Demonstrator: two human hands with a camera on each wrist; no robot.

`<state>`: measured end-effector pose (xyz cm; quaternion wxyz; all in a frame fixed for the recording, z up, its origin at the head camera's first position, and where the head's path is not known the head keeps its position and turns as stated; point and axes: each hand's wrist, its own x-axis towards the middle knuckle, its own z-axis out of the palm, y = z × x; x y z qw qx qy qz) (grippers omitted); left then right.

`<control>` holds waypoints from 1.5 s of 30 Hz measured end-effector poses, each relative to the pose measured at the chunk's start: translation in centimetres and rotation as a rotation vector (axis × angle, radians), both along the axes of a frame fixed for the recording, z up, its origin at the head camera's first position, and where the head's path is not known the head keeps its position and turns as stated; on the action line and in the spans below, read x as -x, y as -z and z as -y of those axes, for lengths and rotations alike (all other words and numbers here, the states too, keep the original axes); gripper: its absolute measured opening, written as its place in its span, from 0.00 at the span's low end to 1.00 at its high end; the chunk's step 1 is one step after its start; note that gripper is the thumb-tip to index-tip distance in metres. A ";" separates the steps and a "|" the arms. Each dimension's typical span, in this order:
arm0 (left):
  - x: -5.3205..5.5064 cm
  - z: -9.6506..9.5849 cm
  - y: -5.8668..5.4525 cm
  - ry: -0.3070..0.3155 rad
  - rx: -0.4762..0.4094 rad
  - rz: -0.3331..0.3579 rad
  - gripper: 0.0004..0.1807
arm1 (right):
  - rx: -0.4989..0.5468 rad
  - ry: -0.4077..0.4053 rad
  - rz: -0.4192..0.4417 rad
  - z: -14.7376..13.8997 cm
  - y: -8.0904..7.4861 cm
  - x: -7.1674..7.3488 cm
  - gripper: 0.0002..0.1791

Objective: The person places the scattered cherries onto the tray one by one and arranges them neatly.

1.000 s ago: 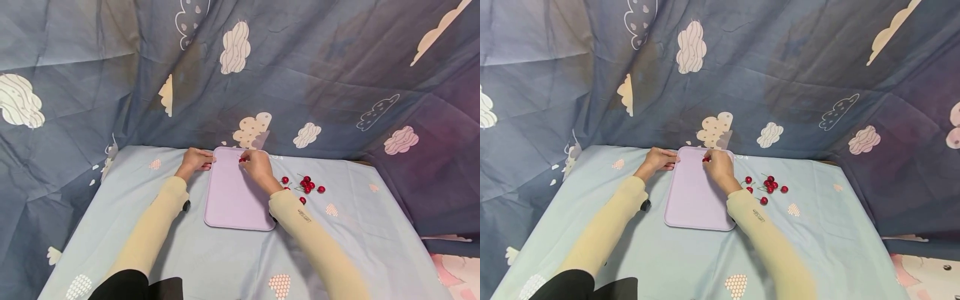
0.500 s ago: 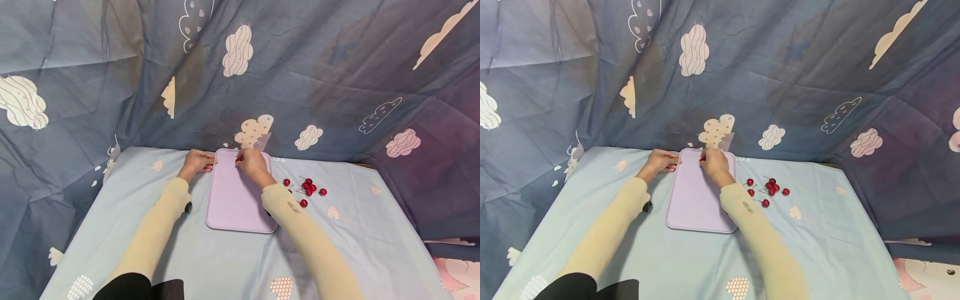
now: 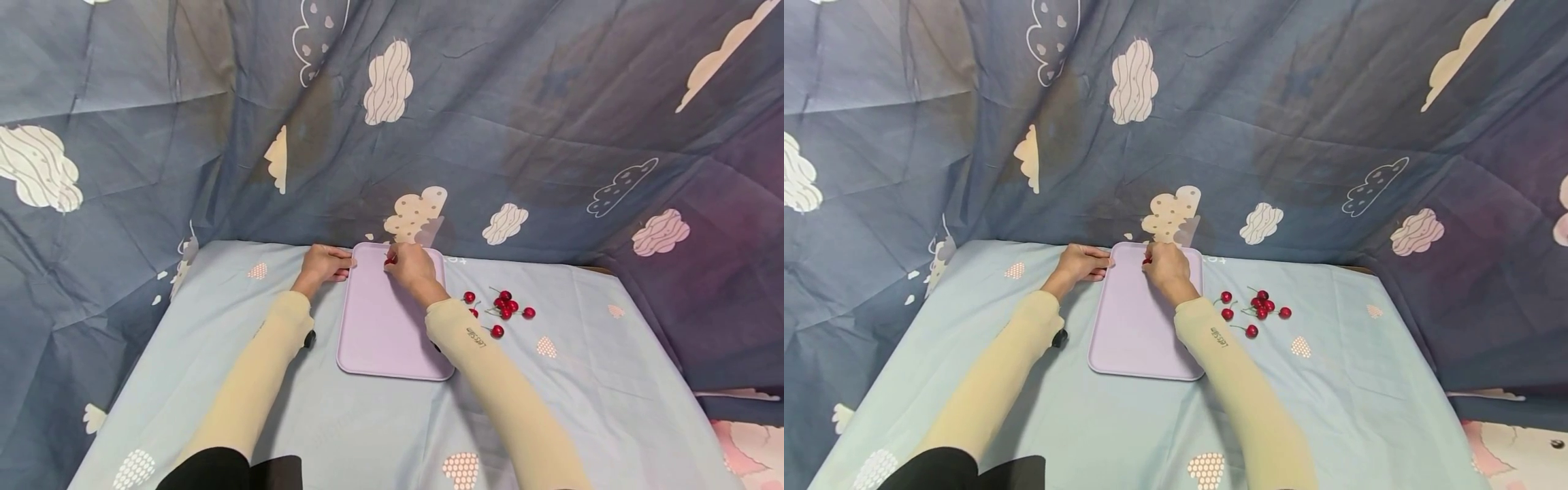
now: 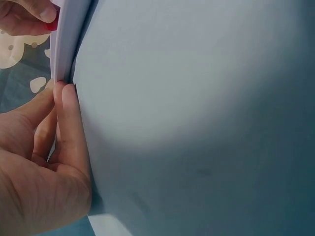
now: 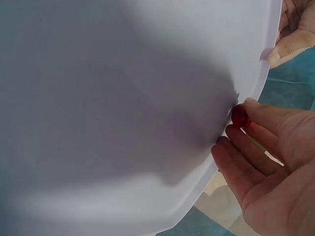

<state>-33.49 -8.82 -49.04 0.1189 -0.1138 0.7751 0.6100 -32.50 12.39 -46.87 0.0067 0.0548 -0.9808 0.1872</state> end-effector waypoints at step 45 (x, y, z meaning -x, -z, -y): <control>-0.6 -0.3 -0.6 0.047 0.052 -0.015 0.16 | 0.426 0.081 0.150 -21.7 -2.4 -14.9 0.14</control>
